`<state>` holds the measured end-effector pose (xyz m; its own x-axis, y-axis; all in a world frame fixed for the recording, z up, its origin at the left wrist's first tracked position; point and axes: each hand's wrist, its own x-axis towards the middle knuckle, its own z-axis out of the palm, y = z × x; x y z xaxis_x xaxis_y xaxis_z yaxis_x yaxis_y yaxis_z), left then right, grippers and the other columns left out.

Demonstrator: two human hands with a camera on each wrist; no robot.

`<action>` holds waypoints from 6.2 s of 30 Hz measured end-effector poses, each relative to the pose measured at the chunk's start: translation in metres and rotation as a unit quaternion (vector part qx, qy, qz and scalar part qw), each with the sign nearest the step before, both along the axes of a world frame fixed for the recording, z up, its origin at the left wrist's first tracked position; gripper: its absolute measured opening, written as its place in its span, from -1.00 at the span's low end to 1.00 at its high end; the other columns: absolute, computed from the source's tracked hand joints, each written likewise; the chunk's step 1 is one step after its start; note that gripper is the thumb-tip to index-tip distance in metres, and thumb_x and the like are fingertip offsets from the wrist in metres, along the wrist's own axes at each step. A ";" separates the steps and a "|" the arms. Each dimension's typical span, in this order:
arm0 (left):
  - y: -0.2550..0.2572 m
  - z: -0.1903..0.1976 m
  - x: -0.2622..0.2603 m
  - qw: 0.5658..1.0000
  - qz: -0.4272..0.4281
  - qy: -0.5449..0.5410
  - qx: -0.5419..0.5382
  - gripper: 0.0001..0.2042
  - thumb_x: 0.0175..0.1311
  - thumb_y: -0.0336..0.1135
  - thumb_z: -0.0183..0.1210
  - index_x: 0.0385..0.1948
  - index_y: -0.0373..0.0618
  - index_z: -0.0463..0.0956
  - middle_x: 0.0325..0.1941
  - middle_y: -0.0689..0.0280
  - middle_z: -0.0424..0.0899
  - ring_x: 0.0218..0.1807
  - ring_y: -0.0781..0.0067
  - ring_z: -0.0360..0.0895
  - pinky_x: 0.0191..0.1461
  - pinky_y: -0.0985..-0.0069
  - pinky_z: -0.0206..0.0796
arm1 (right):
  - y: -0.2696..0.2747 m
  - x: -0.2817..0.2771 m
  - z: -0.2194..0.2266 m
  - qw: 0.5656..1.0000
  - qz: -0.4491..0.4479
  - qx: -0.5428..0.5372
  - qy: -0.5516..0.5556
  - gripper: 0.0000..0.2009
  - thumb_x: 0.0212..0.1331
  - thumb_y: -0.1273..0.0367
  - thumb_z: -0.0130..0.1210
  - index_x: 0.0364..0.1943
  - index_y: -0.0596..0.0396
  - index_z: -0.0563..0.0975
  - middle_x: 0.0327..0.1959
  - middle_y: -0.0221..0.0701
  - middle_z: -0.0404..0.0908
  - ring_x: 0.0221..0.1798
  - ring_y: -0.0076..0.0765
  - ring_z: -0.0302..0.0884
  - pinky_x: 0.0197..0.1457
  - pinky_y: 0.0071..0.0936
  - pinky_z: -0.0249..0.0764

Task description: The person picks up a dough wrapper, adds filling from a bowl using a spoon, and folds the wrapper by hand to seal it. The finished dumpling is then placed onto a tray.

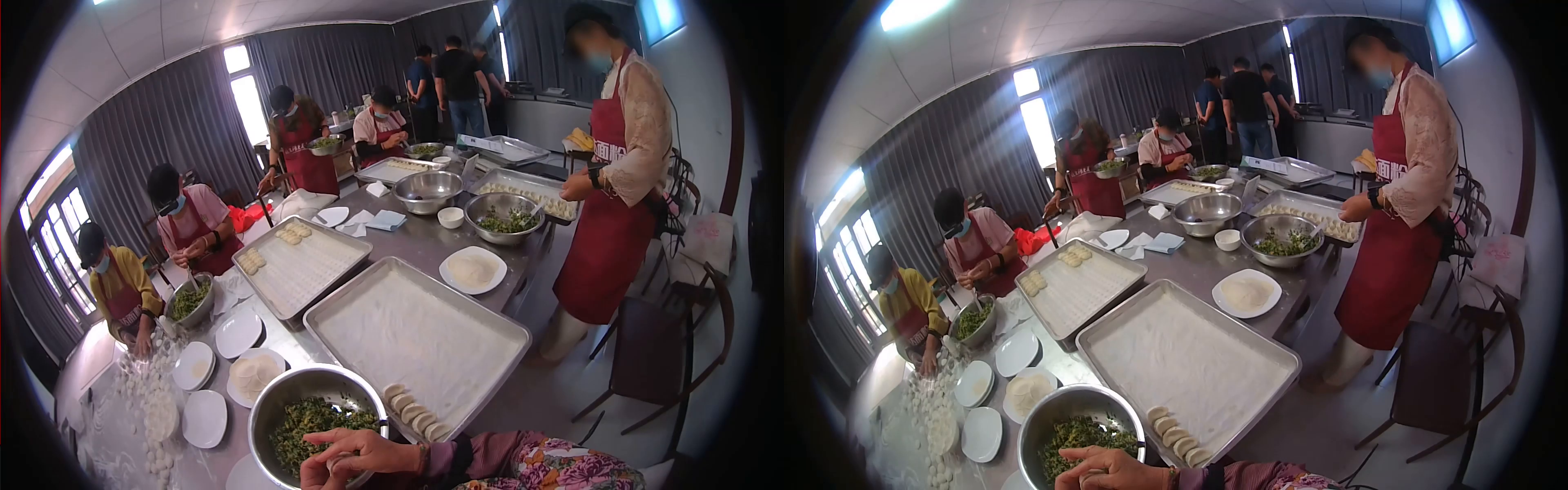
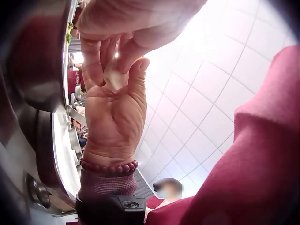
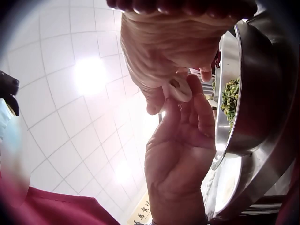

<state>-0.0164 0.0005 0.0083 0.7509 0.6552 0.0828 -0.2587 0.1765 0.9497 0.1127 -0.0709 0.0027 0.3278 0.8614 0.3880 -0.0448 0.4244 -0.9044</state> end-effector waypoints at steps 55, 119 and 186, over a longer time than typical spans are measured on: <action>-0.003 -0.014 -0.001 0.934 -0.077 -0.160 -0.309 -0.60 0.45 -0.10 -0.17 0.13 -0.21 0.24 0.18 0.20 0.37 0.23 0.34 0.31 0.35 0.30 0.11 | 0.009 -0.003 -0.008 0.930 -0.254 0.011 -0.264 -0.74 0.22 0.33 0.03 -0.13 0.20 0.59 0.05 -0.15 0.54 0.18 -0.01 0.42 0.21 -0.19 0.29; 0.010 -0.022 -0.001 0.949 -0.101 -0.080 -0.288 -0.48 0.41 0.04 -0.15 0.17 -0.23 0.21 0.16 0.18 0.40 0.22 0.34 0.34 0.31 0.28 0.15 | 0.003 0.000 -0.009 0.978 -0.174 -0.042 -0.105 -0.82 -0.04 0.54 0.23 -0.29 0.10 0.66 0.11 -0.24 0.50 0.19 -0.16 0.36 0.20 -0.33 0.34; 0.028 0.001 -0.010 0.947 -0.107 -0.054 -0.299 -0.47 0.36 -0.17 0.01 0.24 -0.32 0.14 0.20 0.10 0.38 0.23 0.25 0.38 0.31 0.32 0.26 | 0.007 0.016 -0.014 0.984 -0.137 -0.110 0.008 -0.86 0.08 0.52 0.18 -0.25 0.19 0.58 -0.15 -0.32 0.53 -0.14 -0.46 0.51 -0.08 -0.54 0.46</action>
